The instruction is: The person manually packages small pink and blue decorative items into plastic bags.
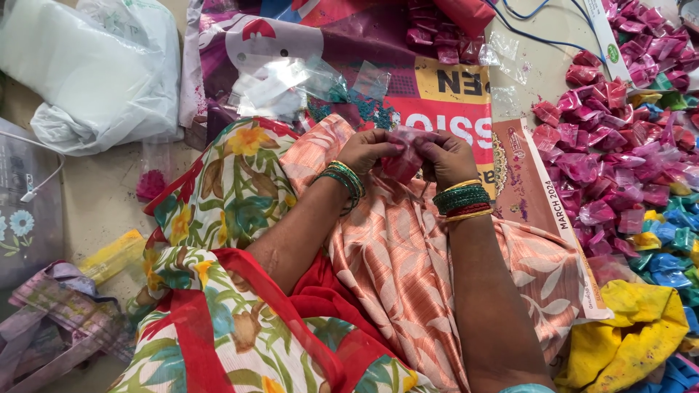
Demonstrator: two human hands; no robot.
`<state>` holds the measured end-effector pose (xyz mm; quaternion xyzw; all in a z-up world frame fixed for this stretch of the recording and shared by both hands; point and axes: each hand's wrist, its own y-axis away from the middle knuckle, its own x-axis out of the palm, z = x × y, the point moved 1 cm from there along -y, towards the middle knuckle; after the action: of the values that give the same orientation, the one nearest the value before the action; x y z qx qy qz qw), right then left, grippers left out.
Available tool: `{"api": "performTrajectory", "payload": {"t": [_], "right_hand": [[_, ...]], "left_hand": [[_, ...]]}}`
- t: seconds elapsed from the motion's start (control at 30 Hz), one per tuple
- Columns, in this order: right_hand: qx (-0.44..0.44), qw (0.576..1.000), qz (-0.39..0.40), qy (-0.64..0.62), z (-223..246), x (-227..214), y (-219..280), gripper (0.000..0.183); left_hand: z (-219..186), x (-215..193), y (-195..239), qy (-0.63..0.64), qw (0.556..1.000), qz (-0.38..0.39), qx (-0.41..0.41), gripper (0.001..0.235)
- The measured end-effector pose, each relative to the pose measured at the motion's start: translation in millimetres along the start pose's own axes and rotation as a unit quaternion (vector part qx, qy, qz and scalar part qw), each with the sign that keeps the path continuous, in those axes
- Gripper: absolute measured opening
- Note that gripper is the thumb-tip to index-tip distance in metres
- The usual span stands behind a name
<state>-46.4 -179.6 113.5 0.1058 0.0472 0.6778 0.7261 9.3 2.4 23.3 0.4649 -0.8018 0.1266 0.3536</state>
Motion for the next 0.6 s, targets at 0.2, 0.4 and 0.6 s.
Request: {"api": "performTrajectory", "payload": {"t": [0.2, 0.4, 0.6], "right_hand": [[-0.013, 1.000, 0.019, 0.009, 0, 2, 0, 0.013], [0.003, 1.000, 0.012, 0.017, 2, 5, -1, 0.015], [-0.018, 0.999, 0.025, 0.024, -10, 0, -8, 0.013]], "left_hand": [[3, -2, 0, 0.010, 1.000, 0.000, 0.011, 0.025], [6, -2, 1, 0.006, 0.999, -0.027, 0.021, 0.022], [0, 5, 6, 0.003, 0.998, -0.025, 0.057, 0.021]]}}
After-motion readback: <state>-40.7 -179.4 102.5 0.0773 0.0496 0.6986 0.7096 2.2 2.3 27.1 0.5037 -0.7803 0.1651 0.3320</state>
